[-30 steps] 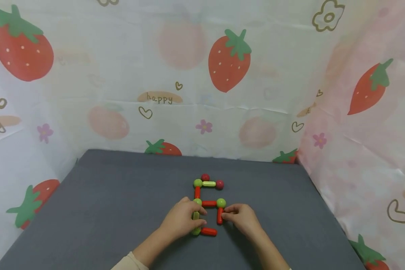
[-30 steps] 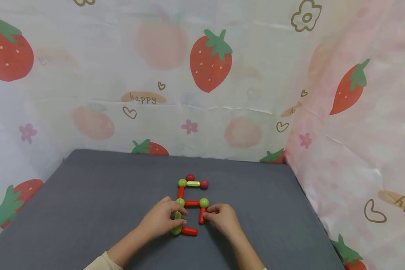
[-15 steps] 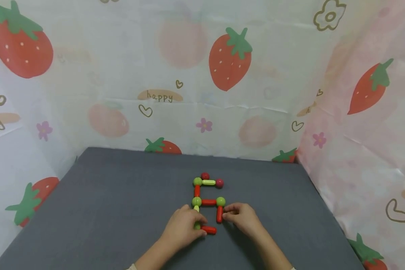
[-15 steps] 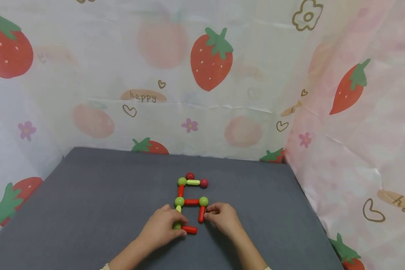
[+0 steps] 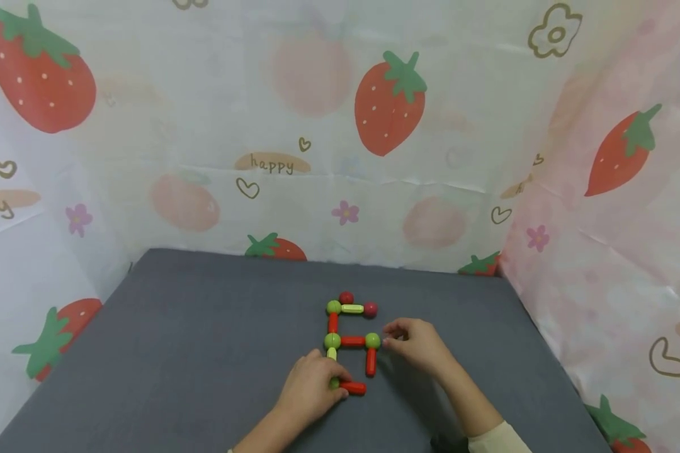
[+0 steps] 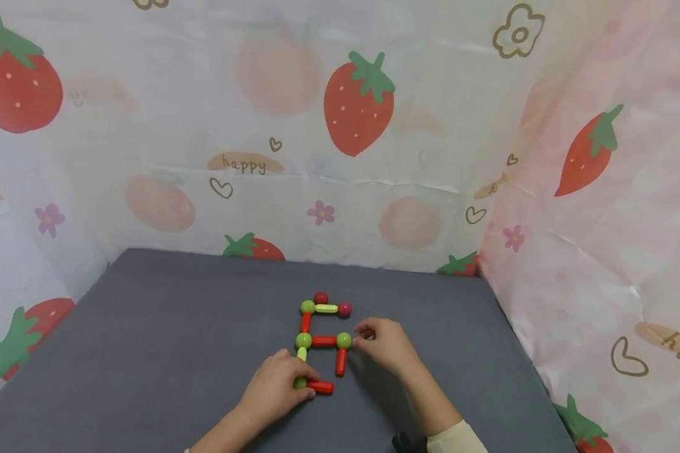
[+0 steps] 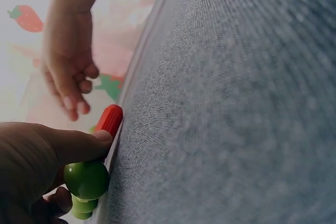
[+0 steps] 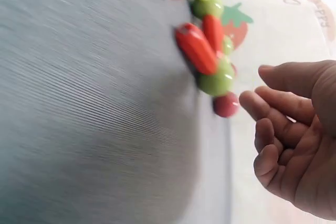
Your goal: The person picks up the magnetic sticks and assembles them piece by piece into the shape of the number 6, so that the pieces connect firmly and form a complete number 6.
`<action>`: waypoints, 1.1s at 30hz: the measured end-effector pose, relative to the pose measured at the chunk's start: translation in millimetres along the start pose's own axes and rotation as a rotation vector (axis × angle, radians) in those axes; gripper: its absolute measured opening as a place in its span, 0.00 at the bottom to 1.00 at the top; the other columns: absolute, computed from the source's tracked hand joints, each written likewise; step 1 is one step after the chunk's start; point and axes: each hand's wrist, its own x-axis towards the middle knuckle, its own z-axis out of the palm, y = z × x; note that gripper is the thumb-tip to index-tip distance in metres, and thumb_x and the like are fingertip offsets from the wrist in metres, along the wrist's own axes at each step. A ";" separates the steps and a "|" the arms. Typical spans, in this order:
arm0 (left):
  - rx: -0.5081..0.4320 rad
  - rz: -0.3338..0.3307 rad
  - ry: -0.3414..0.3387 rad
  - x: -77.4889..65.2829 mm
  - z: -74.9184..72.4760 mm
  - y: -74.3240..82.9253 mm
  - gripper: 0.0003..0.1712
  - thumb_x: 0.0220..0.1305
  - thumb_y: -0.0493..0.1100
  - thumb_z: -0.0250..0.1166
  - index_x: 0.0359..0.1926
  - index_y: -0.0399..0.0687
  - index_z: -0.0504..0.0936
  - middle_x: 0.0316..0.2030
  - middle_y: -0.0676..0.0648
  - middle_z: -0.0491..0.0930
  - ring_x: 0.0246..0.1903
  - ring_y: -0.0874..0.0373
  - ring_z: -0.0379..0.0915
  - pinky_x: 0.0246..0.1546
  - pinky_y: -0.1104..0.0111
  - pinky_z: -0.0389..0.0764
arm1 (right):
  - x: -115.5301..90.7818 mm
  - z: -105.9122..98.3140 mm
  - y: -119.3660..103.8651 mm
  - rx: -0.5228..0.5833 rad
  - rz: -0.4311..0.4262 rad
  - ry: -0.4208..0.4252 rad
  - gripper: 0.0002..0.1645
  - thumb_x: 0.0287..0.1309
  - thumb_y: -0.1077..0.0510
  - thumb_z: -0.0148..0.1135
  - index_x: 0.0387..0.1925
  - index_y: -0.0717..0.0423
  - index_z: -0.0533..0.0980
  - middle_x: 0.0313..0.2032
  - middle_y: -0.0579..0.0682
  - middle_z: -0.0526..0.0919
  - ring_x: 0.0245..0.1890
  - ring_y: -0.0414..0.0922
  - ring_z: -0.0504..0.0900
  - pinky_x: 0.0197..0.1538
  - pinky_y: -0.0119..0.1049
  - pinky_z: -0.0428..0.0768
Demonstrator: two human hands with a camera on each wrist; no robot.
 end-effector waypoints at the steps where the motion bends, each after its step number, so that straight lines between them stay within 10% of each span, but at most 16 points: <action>1: -0.009 -0.005 -0.004 -0.4 0.3 -0.7 0.10 0.49 0.49 0.82 0.35 0.65 0.93 0.29 0.66 0.84 0.27 0.66 0.61 0.30 0.70 0.66 | 3.5 -3.8 -2.2 -0.025 -0.016 -0.003 0.12 0.64 0.56 0.71 0.48 0.51 0.85 0.39 0.41 0.87 0.39 0.40 0.81 0.41 0.40 0.81; 19: -0.172 -0.046 -0.048 -1.1 0.1 -16.3 0.10 0.52 0.50 0.81 0.38 0.67 0.92 0.30 0.66 0.82 0.28 0.66 0.63 0.29 0.73 0.69 | 95.1 -15.5 -34.0 -0.054 -0.278 -0.029 0.15 0.68 0.55 0.68 0.55 0.46 0.84 0.48 0.44 0.86 0.43 0.44 0.80 0.44 0.43 0.80; 33: -0.199 -0.050 -0.062 -1.6 0.1 -15.3 0.11 0.52 0.51 0.81 0.38 0.70 0.92 0.31 0.66 0.83 0.29 0.66 0.63 0.30 0.72 0.69 | 129.0 24.9 -21.0 -0.052 -0.199 -0.100 0.20 0.69 0.58 0.66 0.61 0.50 0.81 0.61 0.50 0.80 0.60 0.53 0.77 0.56 0.52 0.79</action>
